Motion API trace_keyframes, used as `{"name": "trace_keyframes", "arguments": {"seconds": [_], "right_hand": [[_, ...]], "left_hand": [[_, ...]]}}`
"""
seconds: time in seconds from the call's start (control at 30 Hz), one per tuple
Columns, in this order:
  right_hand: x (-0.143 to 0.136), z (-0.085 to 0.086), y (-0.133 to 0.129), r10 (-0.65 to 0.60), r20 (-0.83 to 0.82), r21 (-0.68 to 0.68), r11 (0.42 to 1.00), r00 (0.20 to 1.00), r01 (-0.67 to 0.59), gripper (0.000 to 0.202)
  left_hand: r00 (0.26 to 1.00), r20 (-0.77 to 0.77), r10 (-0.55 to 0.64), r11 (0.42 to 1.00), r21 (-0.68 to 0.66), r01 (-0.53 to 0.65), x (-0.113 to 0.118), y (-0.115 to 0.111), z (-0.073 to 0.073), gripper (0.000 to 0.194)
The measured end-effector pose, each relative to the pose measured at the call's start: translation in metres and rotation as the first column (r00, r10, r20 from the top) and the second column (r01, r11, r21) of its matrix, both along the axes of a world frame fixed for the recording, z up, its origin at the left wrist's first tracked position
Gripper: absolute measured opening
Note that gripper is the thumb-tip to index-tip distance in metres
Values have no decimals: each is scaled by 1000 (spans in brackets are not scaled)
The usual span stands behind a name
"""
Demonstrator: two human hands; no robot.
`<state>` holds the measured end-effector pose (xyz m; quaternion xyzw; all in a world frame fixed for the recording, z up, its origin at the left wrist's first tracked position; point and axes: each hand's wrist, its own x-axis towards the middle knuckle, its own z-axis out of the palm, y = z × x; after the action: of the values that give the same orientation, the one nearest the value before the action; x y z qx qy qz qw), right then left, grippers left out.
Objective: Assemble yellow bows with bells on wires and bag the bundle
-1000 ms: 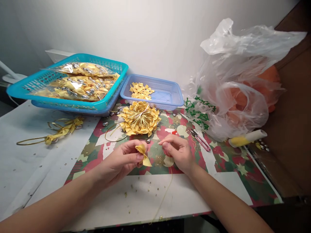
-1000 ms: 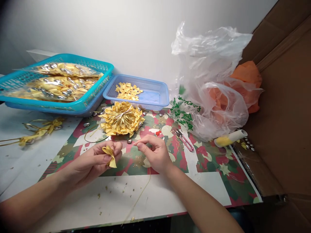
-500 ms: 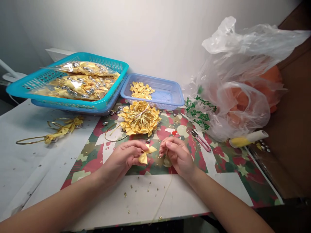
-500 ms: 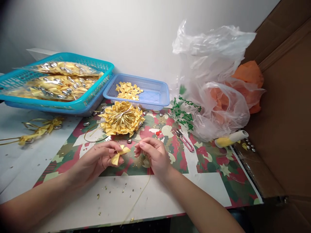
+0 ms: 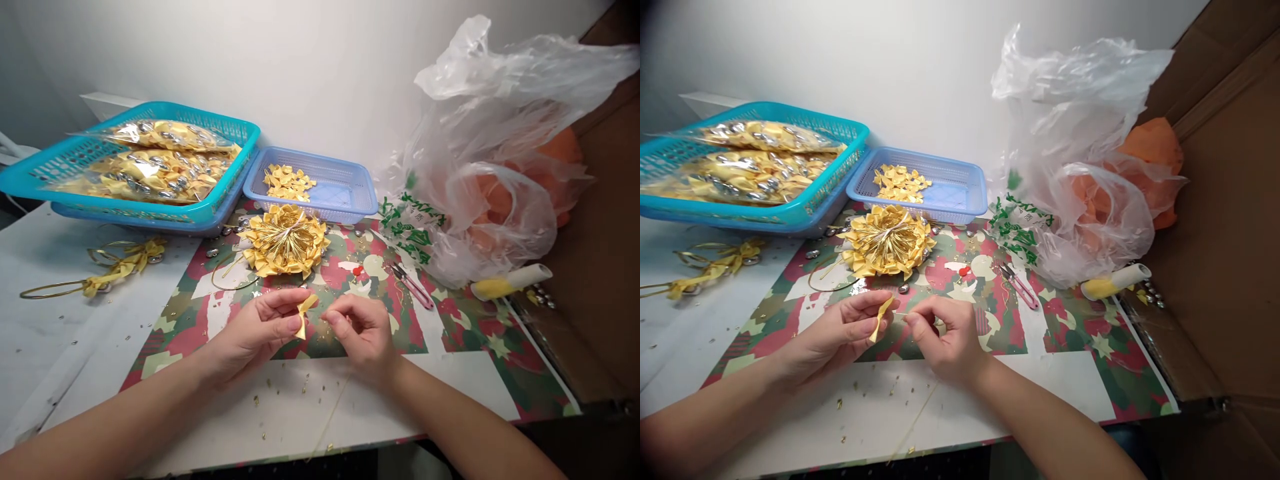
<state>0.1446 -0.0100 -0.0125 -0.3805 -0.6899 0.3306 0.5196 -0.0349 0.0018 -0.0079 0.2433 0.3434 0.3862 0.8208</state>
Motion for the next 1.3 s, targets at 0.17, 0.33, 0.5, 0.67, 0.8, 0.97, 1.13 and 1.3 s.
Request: {"name": "trace_keyframes", "arguments": {"seconds": [0.17,0.33,0.5,0.67,0.8,0.97,1.13,1.3], "right_hand": [[-1,1,-1,1,14,32,999,1000,-1,17],[-1,2,-1,-7,39,28,1000,999,6,19],[-1,2,0,7,18,60,998,1000,-8,18],[0,0,0,4,27,56,998,1000,-6,18],[0,-1,0,13,23,68,998,1000,-15,18],[0,1,0,14,40,73,997,999,-17,18],[-2,2,-1,9,52,95,995,999,-14,18],[-2,2,-1,35,49,87,995,998,-39,17]], "left_hand": [[1000,29,-7,1000,-23,8,1,-1,2,34],[999,46,-7,999,-49,9,0,-2,2,35],[999,40,7,999,-42,-6,0,0,2,35],[1000,29,4,999,-53,-2,1,0,2,35],[1000,31,1,999,-52,0,0,-1,2,35],[999,29,-12,999,-41,13,0,-1,2,33],[1000,22,-21,999,-29,22,0,-2,-1,33],[1000,7,-22,1000,6,22,0,-2,-3,32]]}}
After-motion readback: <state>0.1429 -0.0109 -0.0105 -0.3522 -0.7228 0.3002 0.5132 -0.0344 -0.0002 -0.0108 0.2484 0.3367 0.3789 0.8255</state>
